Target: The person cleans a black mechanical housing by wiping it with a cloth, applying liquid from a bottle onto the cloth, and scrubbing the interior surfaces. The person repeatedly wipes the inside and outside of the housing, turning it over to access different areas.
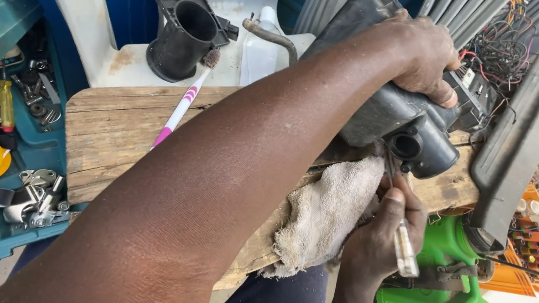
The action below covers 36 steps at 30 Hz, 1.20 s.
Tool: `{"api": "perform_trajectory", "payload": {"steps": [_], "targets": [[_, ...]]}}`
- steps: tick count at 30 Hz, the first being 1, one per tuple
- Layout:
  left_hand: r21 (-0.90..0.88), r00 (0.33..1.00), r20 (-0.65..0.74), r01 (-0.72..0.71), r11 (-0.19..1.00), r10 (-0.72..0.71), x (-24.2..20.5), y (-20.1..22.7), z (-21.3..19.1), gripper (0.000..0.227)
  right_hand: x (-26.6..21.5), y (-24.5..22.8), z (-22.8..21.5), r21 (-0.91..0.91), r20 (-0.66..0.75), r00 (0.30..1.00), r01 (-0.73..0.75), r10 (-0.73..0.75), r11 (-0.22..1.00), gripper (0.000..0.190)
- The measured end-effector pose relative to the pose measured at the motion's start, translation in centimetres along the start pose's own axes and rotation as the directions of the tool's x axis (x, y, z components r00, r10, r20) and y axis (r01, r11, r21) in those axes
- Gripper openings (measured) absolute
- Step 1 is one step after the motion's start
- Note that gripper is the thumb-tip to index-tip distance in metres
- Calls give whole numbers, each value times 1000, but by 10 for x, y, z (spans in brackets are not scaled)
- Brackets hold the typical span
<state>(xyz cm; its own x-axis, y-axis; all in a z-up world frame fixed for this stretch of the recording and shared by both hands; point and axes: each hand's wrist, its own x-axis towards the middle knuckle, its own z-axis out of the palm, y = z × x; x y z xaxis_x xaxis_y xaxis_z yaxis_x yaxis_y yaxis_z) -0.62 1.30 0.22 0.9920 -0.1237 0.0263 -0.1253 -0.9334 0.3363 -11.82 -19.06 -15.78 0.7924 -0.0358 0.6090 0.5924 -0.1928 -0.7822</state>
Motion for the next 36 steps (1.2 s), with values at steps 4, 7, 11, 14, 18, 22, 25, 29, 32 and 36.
{"api": "perform_trajectory", "payload": {"steps": [4, 7, 11, 14, 18, 22, 25, 29, 32, 36], "targets": [[-16, 1000, -6, -20, 1000, 20, 5, -5, 1, 71, 12, -7, 5, 211, -18, 976, -208, 217, 955, 21], [6, 999, -30, -36, 999, 37, 8, 0, 6, 77, 8, 0, -9, 411, 10, 918, -365, 396, 835, 26], [0, 1000, -23, -20, 1000, 20, 10, -4, 4, 80, -2, 4, 3, 323, -13, 975, -207, 223, 924, 21], [1, 999, -25, -48, 999, 48, 14, -5, 7, 76, -2, 5, 0, 151, -14, 990, -135, 138, 979, 21], [0, 996, -86, -39, 999, 39, 15, -6, 8, 80, 11, 29, -34, 537, 206, 944, -329, 258, 777, 18], [-75, 997, -77, 0, 997, -6, 13, -9, 11, 87, -6, 28, -35, 617, 99, 917, -361, 385, 700, 20], [13, 912, -390, -127, 992, 122, 11, -13, 17, 62, -11, 26, -32, 527, 79, 924, -358, 375, 771, 28], [53, 858, -396, -333, 941, 326, -64, -7, -1, 35, -9, 30, -36, 475, 170, 942, -335, 288, 814, 33], [86, 937, -138, -311, 947, 320, -117, 0, 9, 76, -10, 15, -36, 371, 159, 938, -345, 307, 862, 32], [614, 773, -436, -120, 781, 461, -107, -25, 78, 125, -4, -16, -22, 52, 131, 934, -341, 332, 939, 31]]}}
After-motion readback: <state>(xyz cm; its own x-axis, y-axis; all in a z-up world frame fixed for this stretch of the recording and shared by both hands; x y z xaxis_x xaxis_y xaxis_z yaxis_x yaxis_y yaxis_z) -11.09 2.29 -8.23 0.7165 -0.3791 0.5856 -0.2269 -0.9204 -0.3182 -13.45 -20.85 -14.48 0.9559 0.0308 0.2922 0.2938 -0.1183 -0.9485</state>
